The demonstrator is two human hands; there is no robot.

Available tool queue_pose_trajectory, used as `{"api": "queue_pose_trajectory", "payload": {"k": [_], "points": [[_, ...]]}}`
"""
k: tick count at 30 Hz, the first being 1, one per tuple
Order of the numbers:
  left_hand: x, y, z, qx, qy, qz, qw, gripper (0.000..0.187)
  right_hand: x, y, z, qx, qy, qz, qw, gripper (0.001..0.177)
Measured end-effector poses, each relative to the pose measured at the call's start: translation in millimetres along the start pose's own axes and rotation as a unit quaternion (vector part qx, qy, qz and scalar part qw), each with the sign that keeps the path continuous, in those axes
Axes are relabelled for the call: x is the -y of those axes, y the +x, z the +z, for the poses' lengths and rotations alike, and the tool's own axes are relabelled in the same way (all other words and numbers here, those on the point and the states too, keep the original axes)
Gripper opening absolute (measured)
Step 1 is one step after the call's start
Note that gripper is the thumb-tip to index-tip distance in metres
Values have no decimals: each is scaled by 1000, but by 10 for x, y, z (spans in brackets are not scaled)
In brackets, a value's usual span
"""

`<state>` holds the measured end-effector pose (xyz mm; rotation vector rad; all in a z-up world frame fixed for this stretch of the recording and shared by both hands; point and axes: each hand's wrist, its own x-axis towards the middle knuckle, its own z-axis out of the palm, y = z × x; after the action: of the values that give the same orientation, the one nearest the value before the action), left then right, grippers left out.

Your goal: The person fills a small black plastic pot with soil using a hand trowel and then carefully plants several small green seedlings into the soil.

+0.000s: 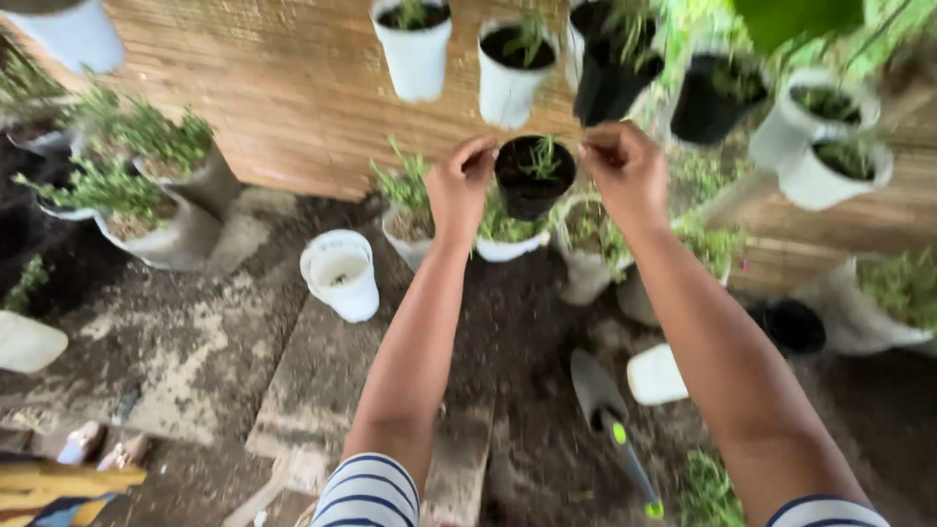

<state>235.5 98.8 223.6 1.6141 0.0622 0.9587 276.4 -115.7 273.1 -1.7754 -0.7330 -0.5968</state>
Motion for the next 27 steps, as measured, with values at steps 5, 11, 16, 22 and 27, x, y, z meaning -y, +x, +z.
{"api": "queue_pose_trajectory", "payload": {"k": [5, 11, 16, 22, 27], "points": [[-2, 773, 51, -21, 14, 2, 1000, 19, 94, 747, 310, -14, 6, 41, 999, 18], [86, 1275, -156, -49, 107, -5, 993, 17, -17, 1240, 808, -11, -97, 29, 995, 22], [137, 1608, -517, -33, 112, -7, 993, 24, 137, 1480, 1232, 37, -70, 28, 996, 17], [126, 1962, -689, -54, 142, -35, 988, 25, 52, 1804, 1596, 39, -43, 18, 998, 16], [193, 2154, -659, -65, 151, -52, 985, 24, -11, 1999, 1745, 40, -47, 51, 997, 12]]}}
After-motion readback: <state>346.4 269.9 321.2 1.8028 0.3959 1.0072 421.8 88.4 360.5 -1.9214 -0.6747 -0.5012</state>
